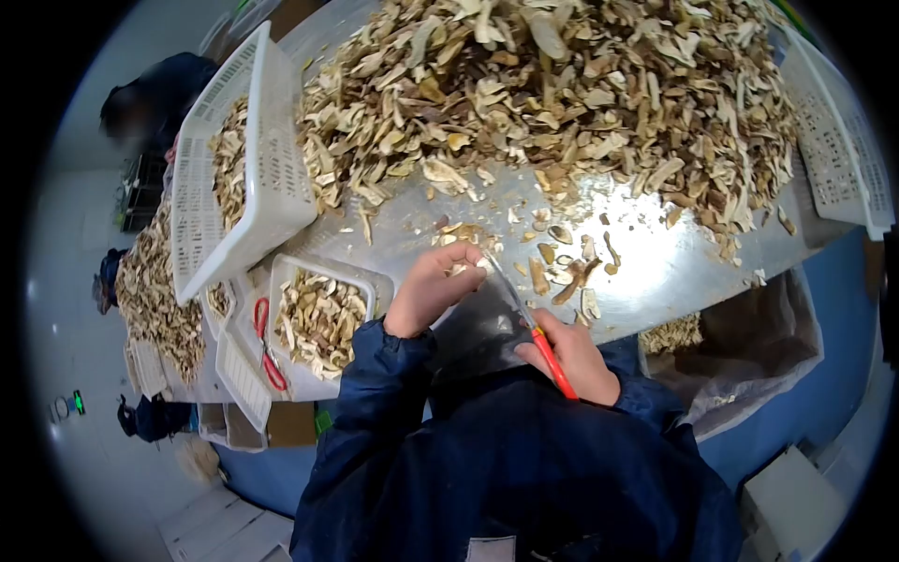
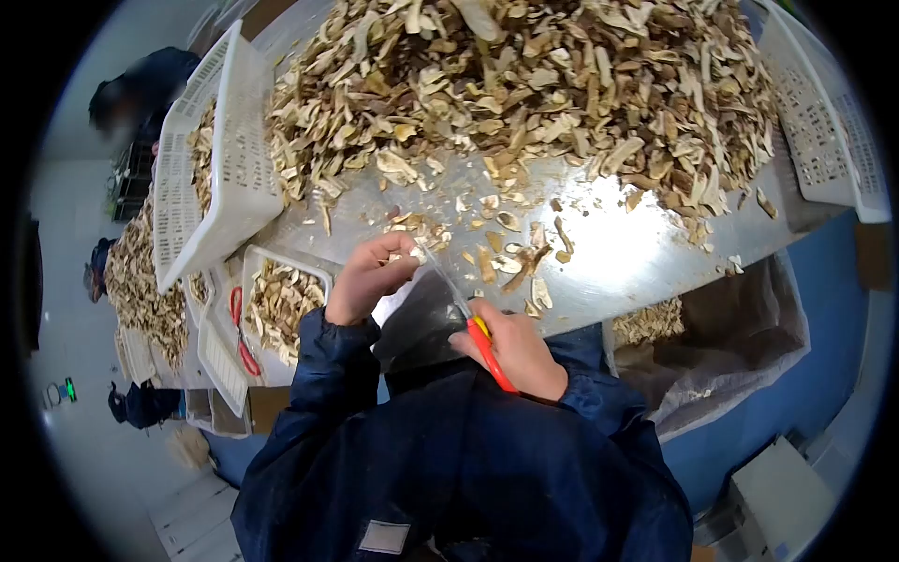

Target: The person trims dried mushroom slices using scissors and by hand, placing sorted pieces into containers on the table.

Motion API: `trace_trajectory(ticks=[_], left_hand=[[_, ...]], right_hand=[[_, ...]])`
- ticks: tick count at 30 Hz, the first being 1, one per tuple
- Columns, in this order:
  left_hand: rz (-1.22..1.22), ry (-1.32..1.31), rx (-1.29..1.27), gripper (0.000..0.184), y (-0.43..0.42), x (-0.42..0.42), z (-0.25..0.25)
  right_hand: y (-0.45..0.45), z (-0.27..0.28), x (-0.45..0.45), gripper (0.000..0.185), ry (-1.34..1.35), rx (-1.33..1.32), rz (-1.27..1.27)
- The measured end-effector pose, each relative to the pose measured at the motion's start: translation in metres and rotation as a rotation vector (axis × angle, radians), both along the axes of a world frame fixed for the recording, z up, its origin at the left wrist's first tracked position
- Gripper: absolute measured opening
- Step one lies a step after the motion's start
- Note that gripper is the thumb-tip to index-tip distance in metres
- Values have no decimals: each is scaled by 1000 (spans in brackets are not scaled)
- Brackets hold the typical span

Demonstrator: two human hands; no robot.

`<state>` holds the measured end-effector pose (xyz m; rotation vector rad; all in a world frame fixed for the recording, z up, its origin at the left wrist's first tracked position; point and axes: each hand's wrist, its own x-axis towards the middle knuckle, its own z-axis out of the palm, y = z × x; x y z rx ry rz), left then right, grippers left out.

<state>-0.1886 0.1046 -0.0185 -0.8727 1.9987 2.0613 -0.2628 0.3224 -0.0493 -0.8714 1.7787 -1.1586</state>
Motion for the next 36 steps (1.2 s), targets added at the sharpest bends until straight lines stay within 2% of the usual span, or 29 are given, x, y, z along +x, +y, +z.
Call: trace_trajectory(ticks=[3,4,5,6,7,8,9,10,13,15,16,19,21,22,24,26,29,33,34,36], left_hand=[[132,52,3,4,-4,29,-4],[148,20,36,13,-14,46,-8],[236,-29,-80,14,-21,61,-8],[317,-79,-191,15,-25,77,-5],[391,-131,-295,16,-29,93,-2],[470,-116,-282,18,-36,110,3],[536,-146,-452,18,-45,129,0],[558,-248,-527,18,-53,142,8],[604,-218,-601,21,-70,178,13],[603,-171,-858,25,-74,182,15],[602,-158,-871,29,-78,179,18],[732,-19,-633,29,-63,134,31],[516,-29,-691,27,-66,104,15],[380,65,-722,25,-66,83,5],[311,115,-655,23,-69,42,-26],[147,148,-935,27,-71,-1,-38],[119,288,-1304,35,-92,-41,-90],[16,275,-1093,31,-81,-46,-79],[-12,229,-1072,24,-76,-42,-73],[-50,66,-843,22,-66,-27,-61]], right_hand=[[-4,-13,3,44,-92,-46,30],[-3,-20,4,42,-121,-73,26],[-3,-29,4,41,-144,-97,18],[-4,-46,6,41,-464,-157,-20],[-7,-45,6,42,-520,-227,-25],[-9,-42,5,43,-572,-295,-35],[-10,-41,3,44,-621,-362,-50],[-9,-45,1,46,-620,-379,-16],[-11,-58,-2,47,-757,-428,-72],[-12,-65,0,49,-759,-462,-74],[-11,-67,-1,50,-747,-465,-58],[-9,-64,-4,51,-741,-471,-35],[-8,-64,-5,51,-732,-492,-18],[-8,-65,-4,50,-766,-490,-33],[-7,-65,-5,48,-762,-476,-35],[-7,-62,-4,45,-762,-473,-54],[-7,-59,-4,43,-773,-439,-71],[-5,-57,-8,42,-731,-399,-52],[-4,-58,-7,41,-738,-384,-61],[-5,-58,-6,41,-753,-394,-85]])
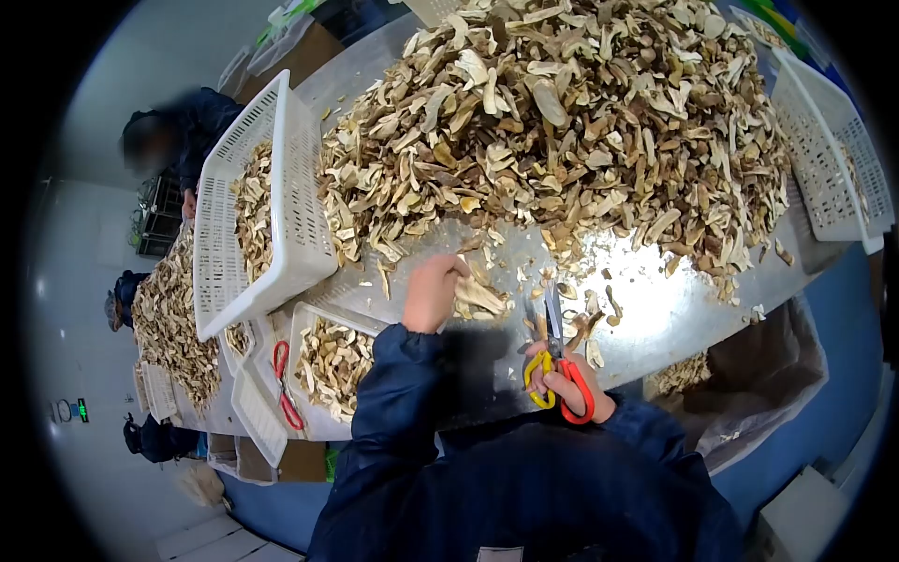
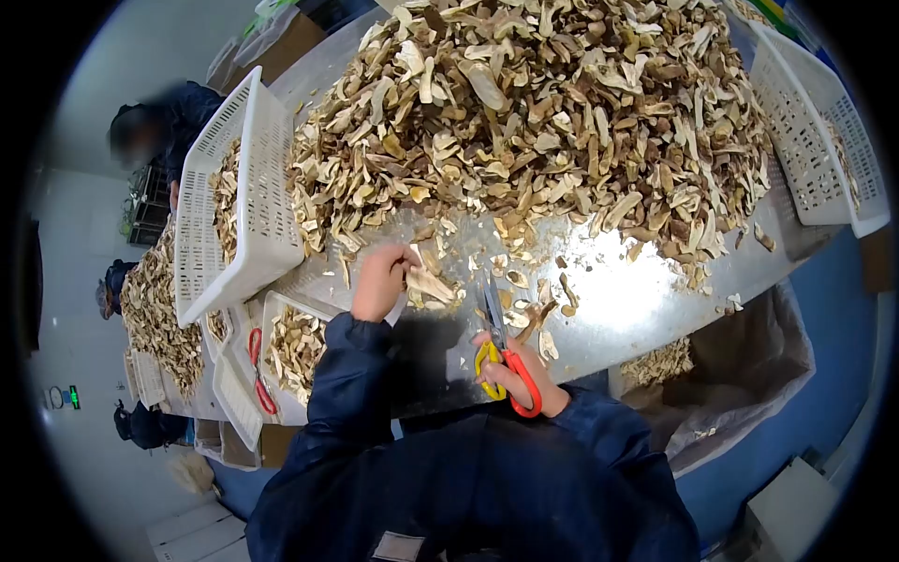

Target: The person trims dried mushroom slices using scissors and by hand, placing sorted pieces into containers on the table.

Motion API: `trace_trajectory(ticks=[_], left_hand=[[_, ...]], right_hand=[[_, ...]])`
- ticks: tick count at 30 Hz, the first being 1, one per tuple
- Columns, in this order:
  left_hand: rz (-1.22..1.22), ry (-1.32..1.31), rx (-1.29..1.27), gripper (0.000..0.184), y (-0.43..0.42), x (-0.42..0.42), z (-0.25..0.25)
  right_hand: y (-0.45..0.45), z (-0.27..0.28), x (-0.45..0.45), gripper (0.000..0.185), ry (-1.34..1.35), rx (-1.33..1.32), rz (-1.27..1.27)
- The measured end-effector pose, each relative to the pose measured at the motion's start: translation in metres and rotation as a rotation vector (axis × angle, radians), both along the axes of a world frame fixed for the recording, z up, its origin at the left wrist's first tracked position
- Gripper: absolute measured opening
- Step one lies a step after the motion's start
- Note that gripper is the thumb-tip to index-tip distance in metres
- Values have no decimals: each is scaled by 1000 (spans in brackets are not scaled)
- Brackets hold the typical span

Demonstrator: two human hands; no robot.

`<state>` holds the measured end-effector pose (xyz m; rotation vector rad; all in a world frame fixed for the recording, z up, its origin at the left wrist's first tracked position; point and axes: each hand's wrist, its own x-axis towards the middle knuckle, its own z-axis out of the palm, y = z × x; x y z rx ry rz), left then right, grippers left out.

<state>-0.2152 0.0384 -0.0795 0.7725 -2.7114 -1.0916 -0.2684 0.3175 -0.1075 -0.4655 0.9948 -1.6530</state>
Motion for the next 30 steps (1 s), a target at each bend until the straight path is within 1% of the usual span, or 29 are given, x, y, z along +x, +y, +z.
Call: trace_trajectory(ticks=[1,2,5,7,9,10,13,14,17,18,21,22,25,26,29,30], left_hand=[[19,-84,114,21,2,5,5],[81,-107,153,17,3,7,9],[139,110,27,14,3,0,5],[55,237,-112,21,2,-14,0],[-33,326,-261,27,5,-29,-2],[-90,321,-358,34,4,-34,-6],[-14,133,-75,38,9,-41,-12],[-16,153,-74,34,7,-39,-16],[198,262,782,33,4,-26,6],[231,498,1106,24,1,-19,-1],[369,570,1471,22,-7,-2,-9],[355,517,1429,21,-4,-2,-8],[199,19,576,25,7,-11,-7],[117,12,118,21,13,-12,-14],[72,-156,-166,21,21,-20,-15],[47,-165,-114,21,21,-20,-14]], right_hand=[[-1,0,1,41,-11,0,-6],[-2,1,1,42,14,2,0],[-3,4,-1,46,60,14,24],[-3,6,-1,46,52,20,21],[-2,2,-1,40,26,11,8],[-1,1,0,38,11,7,1],[-1,1,1,38,4,-7,-17],[-1,0,1,38,15,-7,-19],[0,-2,1,38,37,-10,-20],[1,-2,1,39,40,-12,-17],[0,2,1,39,24,-2,-9],[0,2,1,39,18,6,-9],[-1,0,2,39,5,-13,-15],[-1,-1,2,39,10,-13,-15],[0,-2,1,39,19,-12,-20],[0,-2,2,39,16,-8,-26]])
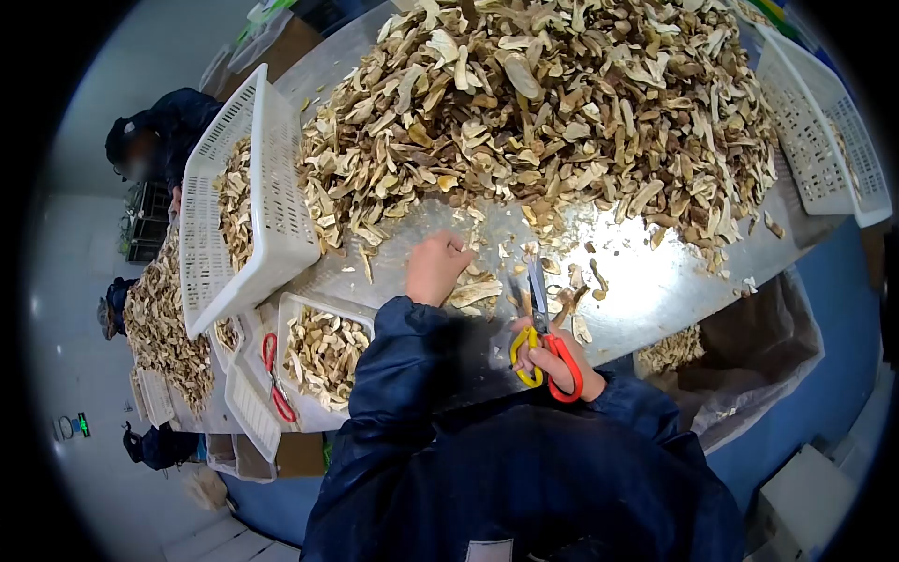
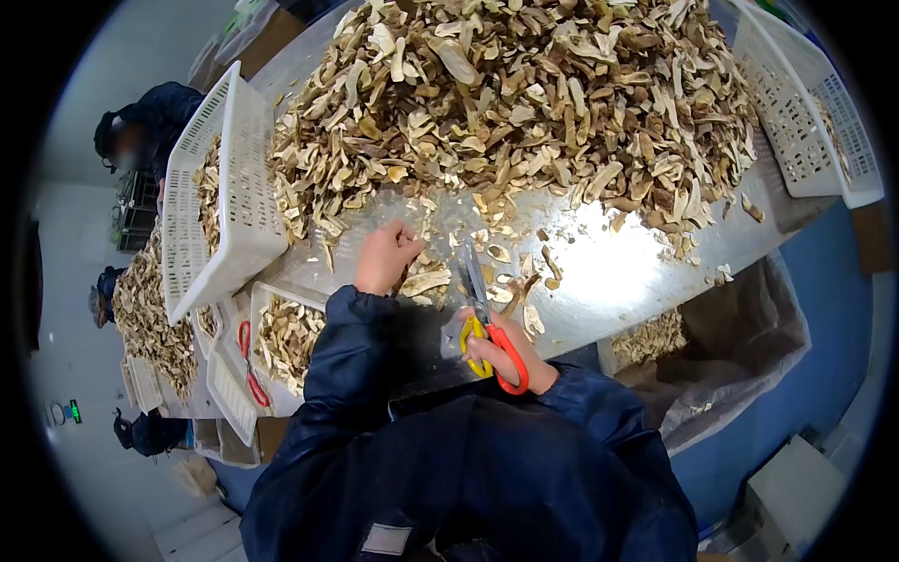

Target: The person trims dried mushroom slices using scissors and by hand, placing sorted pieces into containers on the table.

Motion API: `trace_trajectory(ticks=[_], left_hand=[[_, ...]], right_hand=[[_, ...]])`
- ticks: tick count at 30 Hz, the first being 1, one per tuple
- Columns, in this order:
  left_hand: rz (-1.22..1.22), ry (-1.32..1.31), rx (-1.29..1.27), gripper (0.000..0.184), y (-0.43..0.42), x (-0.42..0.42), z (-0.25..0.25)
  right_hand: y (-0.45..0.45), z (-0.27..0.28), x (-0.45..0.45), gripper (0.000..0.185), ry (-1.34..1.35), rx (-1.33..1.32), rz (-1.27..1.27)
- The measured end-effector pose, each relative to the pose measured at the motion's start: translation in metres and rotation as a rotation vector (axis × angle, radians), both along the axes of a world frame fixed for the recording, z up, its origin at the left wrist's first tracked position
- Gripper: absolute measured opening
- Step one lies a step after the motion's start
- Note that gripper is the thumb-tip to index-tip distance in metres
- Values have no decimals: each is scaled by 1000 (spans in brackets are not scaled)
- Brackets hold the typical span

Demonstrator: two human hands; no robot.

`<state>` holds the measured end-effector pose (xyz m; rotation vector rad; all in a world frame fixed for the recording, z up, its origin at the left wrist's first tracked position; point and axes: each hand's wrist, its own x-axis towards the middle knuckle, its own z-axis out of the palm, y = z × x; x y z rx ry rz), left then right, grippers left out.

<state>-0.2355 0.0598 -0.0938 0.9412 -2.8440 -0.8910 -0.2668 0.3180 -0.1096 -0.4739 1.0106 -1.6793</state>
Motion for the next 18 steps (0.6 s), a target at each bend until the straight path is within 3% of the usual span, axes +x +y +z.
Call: trace_trajectory(ticks=[3,6,9,10,13,14,18], left_hand=[[134,152,678,18,-13,7,-5],[170,669,1543,17,-34,22,0],[548,732,1468,22,-23,4,31],[505,649,1452,18,-35,3,20],[287,375,692,19,-32,-21,2],[143,456,185,23,-34,-27,-20],[-40,269,-327,32,-34,-36,-20]], right_hand=[[-1,4,0,44,28,24,4],[-2,4,-1,45,39,35,7],[-1,0,-1,42,43,32,16],[-1,-1,-1,41,48,30,21],[0,3,-1,39,20,74,31],[0,2,-1,38,10,62,29],[-2,3,1,37,-8,58,-3]])
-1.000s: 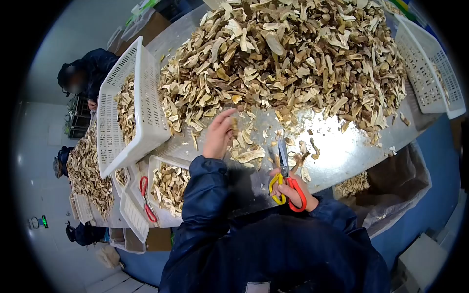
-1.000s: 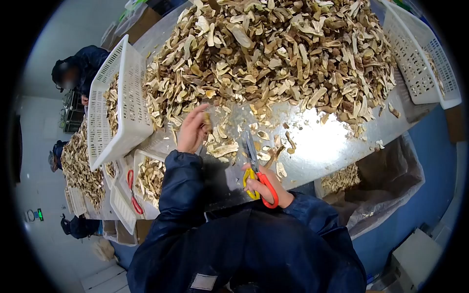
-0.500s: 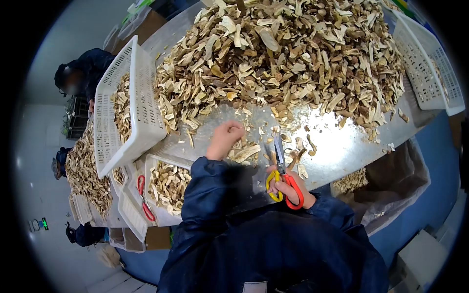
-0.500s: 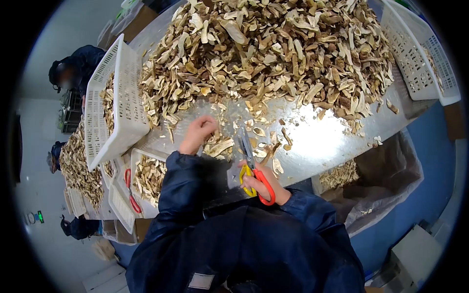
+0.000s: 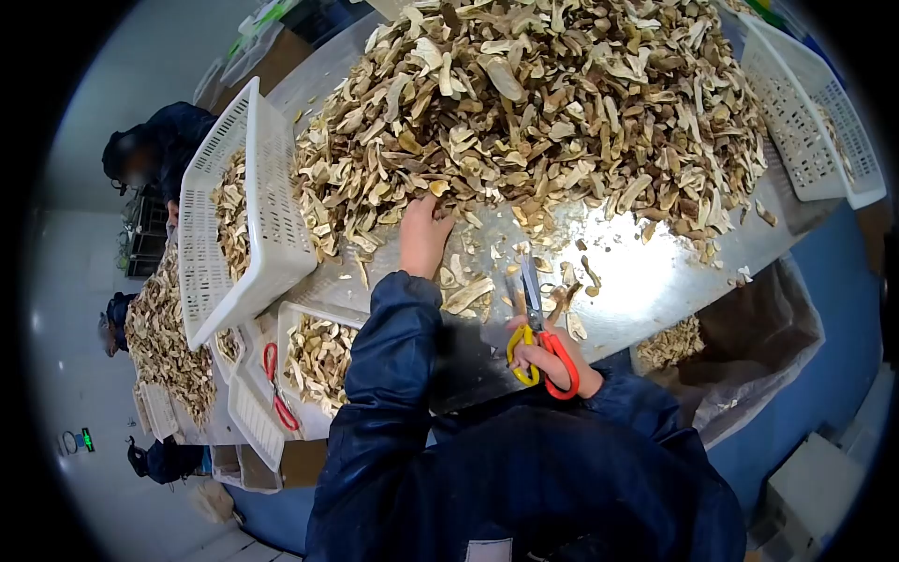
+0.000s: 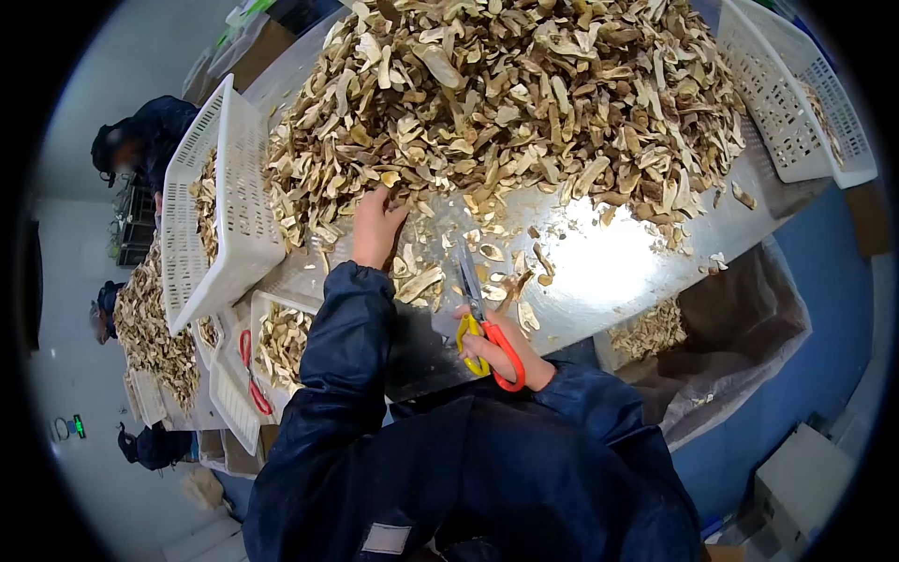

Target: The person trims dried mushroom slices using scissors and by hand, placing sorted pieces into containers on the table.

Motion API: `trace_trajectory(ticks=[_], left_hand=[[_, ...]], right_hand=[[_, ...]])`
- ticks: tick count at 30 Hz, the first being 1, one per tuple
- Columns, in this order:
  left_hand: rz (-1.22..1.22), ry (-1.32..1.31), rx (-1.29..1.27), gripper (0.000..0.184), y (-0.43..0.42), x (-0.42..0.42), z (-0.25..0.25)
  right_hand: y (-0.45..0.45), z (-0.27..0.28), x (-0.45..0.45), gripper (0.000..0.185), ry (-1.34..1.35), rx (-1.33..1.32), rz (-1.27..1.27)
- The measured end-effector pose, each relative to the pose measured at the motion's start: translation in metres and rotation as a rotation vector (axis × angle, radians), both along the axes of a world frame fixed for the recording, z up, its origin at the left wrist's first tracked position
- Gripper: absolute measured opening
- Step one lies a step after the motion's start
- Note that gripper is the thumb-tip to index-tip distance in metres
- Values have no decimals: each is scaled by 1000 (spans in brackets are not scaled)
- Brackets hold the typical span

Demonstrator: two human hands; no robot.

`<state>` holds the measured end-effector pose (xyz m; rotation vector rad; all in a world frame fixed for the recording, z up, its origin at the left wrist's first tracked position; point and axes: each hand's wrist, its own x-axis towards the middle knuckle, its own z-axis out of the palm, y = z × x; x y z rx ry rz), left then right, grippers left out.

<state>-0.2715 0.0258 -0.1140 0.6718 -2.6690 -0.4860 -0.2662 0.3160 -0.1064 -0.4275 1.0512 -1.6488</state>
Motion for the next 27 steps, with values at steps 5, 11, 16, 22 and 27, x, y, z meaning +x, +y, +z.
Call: trace_trajectory(ticks=[5,11,16,22,27], left_hand=[[108,37,815,27,16,30,12],[110,402,1776,29,28,62,35],[123,592,2151,19,17,75,22],[230,408,1692,19,26,67,34],[-120,76,352,25,42,35,26]], right_hand=[[1,-3,0,36,3,-11,20],[0,-1,-2,37,24,14,18],[-2,5,-2,39,42,6,1],[-2,10,-2,40,43,-8,2],[-2,5,-1,36,28,-55,-10]])
